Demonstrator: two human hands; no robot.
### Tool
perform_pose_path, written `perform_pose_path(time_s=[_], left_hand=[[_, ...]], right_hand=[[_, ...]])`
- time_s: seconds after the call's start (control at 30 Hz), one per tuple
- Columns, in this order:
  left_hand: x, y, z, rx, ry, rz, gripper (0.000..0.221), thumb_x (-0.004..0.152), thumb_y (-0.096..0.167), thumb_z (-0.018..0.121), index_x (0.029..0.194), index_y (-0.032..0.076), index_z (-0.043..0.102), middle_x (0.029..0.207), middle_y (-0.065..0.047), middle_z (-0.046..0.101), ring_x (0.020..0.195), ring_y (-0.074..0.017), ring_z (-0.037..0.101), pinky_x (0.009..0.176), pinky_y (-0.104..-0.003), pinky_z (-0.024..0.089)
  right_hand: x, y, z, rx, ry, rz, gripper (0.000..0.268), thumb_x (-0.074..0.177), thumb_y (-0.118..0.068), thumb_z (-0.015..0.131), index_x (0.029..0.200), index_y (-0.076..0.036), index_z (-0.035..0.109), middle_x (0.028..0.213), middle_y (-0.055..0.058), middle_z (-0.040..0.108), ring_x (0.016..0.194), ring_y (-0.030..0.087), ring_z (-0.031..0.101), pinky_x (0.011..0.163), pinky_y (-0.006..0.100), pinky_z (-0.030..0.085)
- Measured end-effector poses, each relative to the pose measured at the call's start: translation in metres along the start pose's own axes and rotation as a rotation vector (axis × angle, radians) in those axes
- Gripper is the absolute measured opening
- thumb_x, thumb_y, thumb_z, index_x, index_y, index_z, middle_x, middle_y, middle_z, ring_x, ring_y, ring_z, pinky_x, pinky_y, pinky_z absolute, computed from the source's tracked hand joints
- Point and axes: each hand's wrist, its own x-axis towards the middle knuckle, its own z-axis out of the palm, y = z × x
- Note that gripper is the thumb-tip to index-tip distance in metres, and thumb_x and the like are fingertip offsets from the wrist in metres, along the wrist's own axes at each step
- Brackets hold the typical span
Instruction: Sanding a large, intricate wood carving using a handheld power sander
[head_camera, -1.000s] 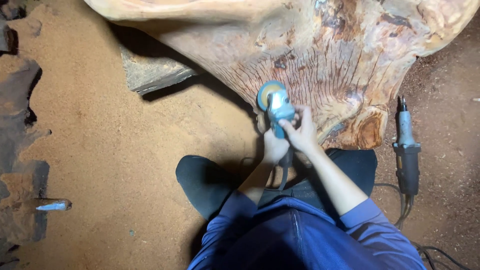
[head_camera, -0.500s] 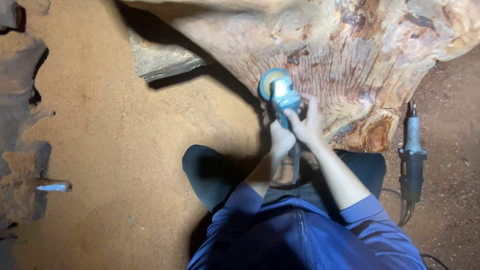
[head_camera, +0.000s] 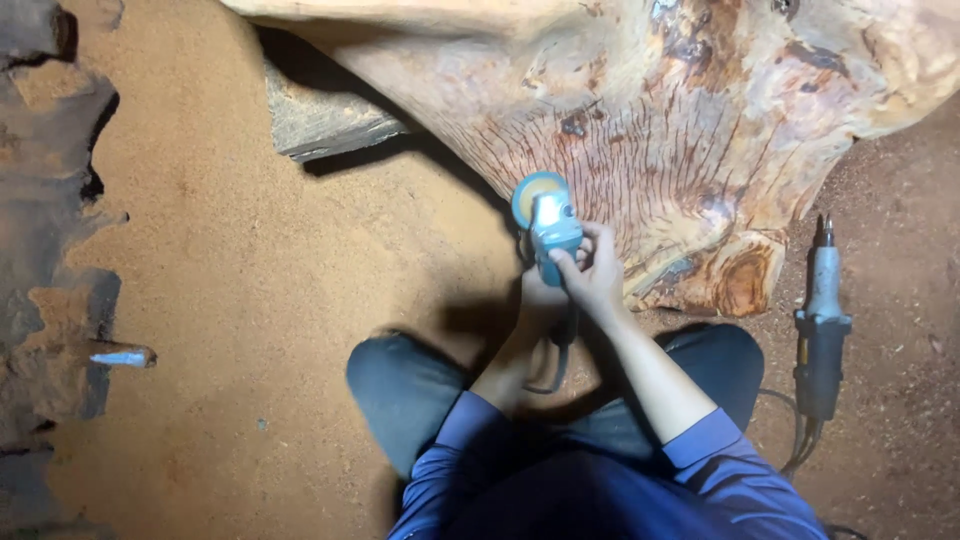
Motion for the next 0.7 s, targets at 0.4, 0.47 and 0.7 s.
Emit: perform_pose_path(time_s=[0.4,0.47,0.7], left_hand=[[0.007,-0.020,0.010,0.004,-0.032,-0.031,0.033,0.062,0.002,0.066,0.094,0.003,0.074,0.075,-0.010,0.068,0.081,-0.0259,0.072,0.069,-0.034,0.054],[0.014,-0.024,0.012,0.004,-0.042,-0.046,0.033,0.063,0.002,0.066,0.095,0.003,0.074,0.075,-0.010,0.068,0.081,-0.0260,0.072,0.069,-0.034,0.054],[0.007,-0.041,-0.010,0.014,-0.083,-0.051,0.033,0.063,0.002,0.065,0.095,0.003,0.074,0.075,-0.010,0.068,0.081,-0.0262,0.072,0.069,-0.034,0.054]], right_hand=[[0.004,0.015,0.008,0.145,0.084,-0.023,0.051,0.087,-0.020,0.085,0.128,-0.016,0.055,0.078,0.000,0.067,0.064,0.010,0.059,0.061,0.023,0.052],[0.006,0.003,0.003,0.213,0.136,-0.008,0.054,0.086,-0.025,0.087,0.129,-0.017,0.055,0.083,-0.002,0.068,0.070,0.007,0.060,0.065,0.020,0.053],[-0.018,0.011,0.018,0.016,0.078,0.065,0.051,0.086,-0.019,0.086,0.128,-0.013,0.057,0.088,0.008,0.072,0.074,0.017,0.066,0.071,0.032,0.056]])
